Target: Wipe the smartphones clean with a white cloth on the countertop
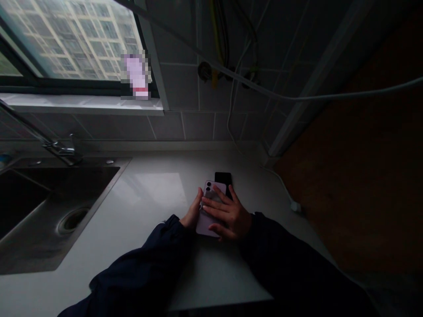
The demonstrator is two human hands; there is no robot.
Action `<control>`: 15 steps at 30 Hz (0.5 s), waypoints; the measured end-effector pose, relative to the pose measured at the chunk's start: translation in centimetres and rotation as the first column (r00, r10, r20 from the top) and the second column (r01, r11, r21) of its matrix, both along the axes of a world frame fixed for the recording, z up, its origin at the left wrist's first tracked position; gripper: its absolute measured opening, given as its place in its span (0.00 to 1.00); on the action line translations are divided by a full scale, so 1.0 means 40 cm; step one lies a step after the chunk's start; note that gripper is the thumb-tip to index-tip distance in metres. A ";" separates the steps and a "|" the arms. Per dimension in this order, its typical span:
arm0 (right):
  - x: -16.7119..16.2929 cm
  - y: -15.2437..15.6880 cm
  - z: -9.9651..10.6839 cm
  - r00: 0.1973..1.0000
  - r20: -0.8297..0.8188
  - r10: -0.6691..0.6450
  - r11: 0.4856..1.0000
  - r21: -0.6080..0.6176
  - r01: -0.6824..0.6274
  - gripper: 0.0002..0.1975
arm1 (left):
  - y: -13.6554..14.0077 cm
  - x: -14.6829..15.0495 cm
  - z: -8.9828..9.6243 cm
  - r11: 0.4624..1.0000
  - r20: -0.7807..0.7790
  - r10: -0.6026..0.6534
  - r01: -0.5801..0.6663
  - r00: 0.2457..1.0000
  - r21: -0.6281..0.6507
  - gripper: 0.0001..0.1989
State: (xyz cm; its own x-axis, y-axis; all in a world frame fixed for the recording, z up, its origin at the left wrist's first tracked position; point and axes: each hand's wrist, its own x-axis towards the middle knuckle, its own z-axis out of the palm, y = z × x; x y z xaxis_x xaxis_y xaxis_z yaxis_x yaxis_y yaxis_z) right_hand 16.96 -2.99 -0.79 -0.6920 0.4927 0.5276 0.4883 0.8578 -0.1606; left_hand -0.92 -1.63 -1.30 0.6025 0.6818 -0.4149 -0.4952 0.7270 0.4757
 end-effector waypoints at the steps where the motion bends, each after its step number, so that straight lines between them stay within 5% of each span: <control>1: -0.001 0.001 -0.001 1.000 0.006 -0.017 1.000 0.005 0.017 0.26 | 0.000 -0.001 -0.003 1.000 -0.008 -0.012 0.012 1.000 -0.001 0.44; 11: 0.016 0.014 0.026 0.955 -0.052 -0.291 0.956 0.021 0.292 0.31 | -0.031 0.001 0.004 0.964 -0.069 -0.216 0.224 0.974 0.144 0.43; 15: 0.013 0.015 0.017 0.971 -0.044 -0.237 0.972 -0.009 0.236 0.33 | -0.021 0.004 0.000 0.981 -0.019 -0.136 0.137 0.991 0.138 0.38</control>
State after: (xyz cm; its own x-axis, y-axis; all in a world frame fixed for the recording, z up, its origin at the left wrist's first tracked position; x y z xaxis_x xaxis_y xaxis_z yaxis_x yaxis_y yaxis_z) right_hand 17.48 -2.38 -0.10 -0.5314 0.6417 0.5530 0.6695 0.7181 -0.1900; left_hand -0.75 -2.46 -1.30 0.6903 0.6450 -0.3279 -0.3911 0.7139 0.5809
